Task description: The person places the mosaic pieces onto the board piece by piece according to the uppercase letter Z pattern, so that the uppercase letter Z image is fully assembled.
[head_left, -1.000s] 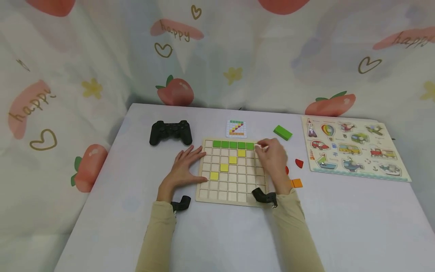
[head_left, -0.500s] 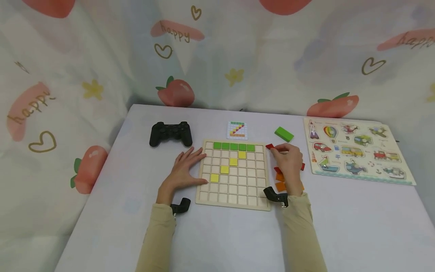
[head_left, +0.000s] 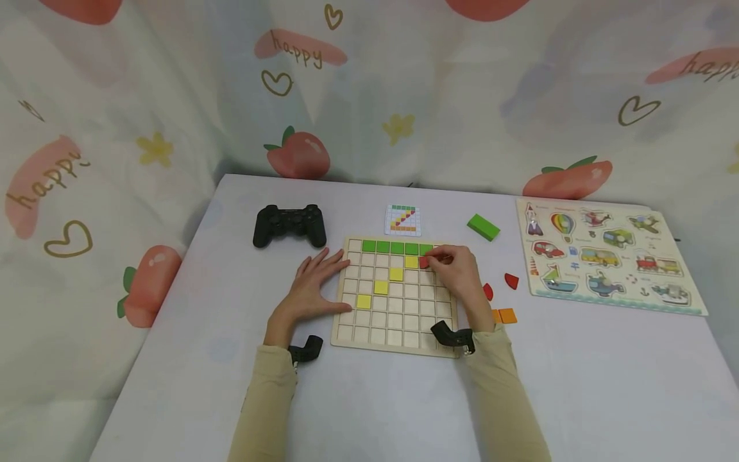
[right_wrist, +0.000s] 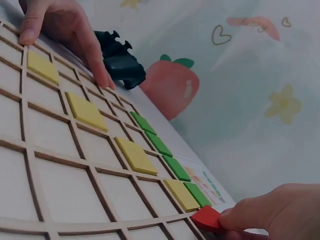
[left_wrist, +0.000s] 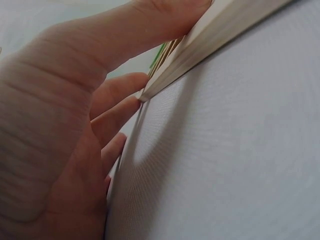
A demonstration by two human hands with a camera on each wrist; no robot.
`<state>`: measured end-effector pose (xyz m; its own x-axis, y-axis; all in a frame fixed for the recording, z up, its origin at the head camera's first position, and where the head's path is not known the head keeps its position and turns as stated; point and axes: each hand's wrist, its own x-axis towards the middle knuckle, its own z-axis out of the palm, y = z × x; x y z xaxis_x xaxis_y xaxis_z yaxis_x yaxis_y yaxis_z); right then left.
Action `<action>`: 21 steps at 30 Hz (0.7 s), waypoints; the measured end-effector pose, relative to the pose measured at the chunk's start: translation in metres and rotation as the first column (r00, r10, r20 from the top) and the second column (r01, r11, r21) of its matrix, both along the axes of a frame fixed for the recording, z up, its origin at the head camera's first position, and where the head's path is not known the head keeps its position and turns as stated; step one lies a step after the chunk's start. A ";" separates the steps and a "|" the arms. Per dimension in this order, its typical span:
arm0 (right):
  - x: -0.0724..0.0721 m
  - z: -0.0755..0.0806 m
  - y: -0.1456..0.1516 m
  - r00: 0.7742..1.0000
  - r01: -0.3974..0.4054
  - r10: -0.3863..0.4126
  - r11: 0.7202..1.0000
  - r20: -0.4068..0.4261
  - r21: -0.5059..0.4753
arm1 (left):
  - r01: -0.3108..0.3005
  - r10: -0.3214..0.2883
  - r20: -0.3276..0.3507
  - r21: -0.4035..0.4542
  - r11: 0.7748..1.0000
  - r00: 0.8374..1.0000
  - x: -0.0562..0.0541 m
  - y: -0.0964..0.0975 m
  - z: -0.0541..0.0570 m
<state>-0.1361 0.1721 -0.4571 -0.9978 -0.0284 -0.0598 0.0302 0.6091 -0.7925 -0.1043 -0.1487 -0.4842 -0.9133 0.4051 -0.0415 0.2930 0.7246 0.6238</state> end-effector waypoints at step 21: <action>0.022 0.028 0.065 0.982 0.184 -0.190 0.951 0.001 0.249 | 0.006 -0.006 -0.006 0.010 1.000 1.000 0.000 0.000 0.002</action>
